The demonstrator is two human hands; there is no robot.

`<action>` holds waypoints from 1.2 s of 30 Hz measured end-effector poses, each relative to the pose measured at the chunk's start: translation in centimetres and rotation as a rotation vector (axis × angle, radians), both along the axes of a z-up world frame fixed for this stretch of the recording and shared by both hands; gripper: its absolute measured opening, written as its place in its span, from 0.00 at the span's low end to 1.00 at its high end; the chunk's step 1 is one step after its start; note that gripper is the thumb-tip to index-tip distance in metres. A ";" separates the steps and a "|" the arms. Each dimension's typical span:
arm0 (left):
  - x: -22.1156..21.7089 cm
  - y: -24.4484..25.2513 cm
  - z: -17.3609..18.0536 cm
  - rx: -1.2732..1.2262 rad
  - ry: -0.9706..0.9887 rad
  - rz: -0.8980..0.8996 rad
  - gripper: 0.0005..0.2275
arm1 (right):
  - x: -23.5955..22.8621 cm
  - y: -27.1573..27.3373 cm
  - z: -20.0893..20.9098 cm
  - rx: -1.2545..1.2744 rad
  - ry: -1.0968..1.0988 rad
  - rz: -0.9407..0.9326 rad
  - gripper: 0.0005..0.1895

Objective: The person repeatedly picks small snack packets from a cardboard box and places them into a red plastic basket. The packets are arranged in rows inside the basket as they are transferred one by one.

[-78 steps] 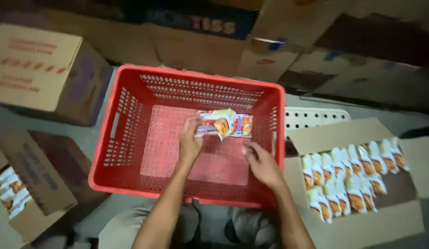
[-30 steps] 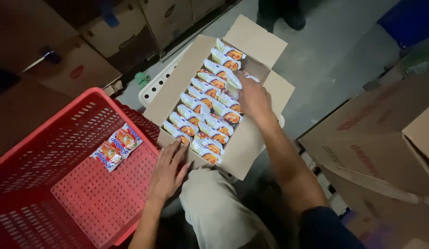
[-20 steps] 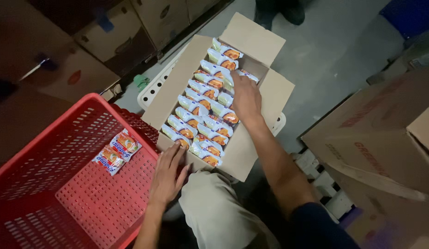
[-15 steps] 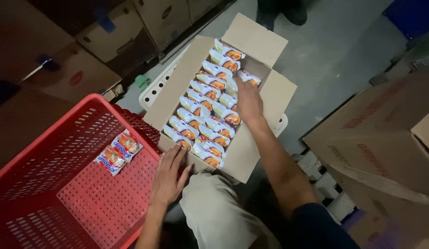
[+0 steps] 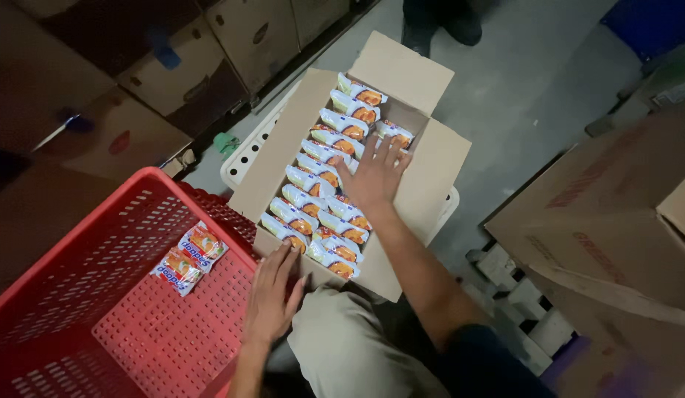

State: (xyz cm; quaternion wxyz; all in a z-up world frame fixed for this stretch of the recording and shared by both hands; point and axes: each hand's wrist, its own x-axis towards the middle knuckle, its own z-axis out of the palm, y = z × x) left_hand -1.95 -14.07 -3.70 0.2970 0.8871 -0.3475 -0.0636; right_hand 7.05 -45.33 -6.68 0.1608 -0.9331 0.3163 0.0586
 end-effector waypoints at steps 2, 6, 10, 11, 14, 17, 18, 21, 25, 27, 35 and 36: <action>0.3 0.0 -0.2 0.004 0.013 -0.001 0.27 | 0.3 1.1 -0.5 -0.072 -0.083 -0.036 0.58; -0.1 0.1 -0.2 0.012 0.027 0.017 0.26 | 0.2 2.4 -2.3 -0.006 -0.024 -0.074 0.63; 0.1 0.2 -0.2 0.000 0.034 0.008 0.26 | 0.5 2.6 -2.9 -0.038 0.015 -0.097 0.63; 0.2 0.2 -0.3 -0.003 0.033 0.011 0.26 | 0.5 2.5 -3.2 -0.041 0.015 -0.094 0.63; 0.3 0.3 -0.4 -0.061 -0.001 -0.022 0.27 | 0.4 2.2 -3.3 -0.010 -0.060 -0.085 0.60; -0.1 0.8 -0.5 -0.083 -0.018 -0.015 0.26 | 0.5 2.2 -2.4 0.022 0.026 -0.075 0.61; -0.4 1.0 -0.3 -0.091 0.009 0.010 0.25 | 0.4 2.3 -2.1 0.030 0.026 -0.066 0.61; -0.8 1.8 1.0 -0.149 0.069 0.084 0.23 | 0.3 2.1 -0.3 0.088 0.094 -0.044 0.64; -1.7 5.1 1.6 -0.207 0.015 0.243 0.21 | -0.2 2.9 2.5 0.112 0.154 -0.102 0.64; -1.7 7.1 1.1 -0.196 0.031 0.336 0.22 | -0.3 5.5 5.3 0.139 0.132 -0.106 0.61; -0.5 16.2 -7.3 -0.016 0.137 0.626 0.22 | -2.4 19.7 12.4 0.357 0.050 0.420 0.42; -0.3 17.7 -8.7 0.142 0.382 0.581 0.25 | -3.0 21.6 14.1 0.390 0.043 0.502 0.38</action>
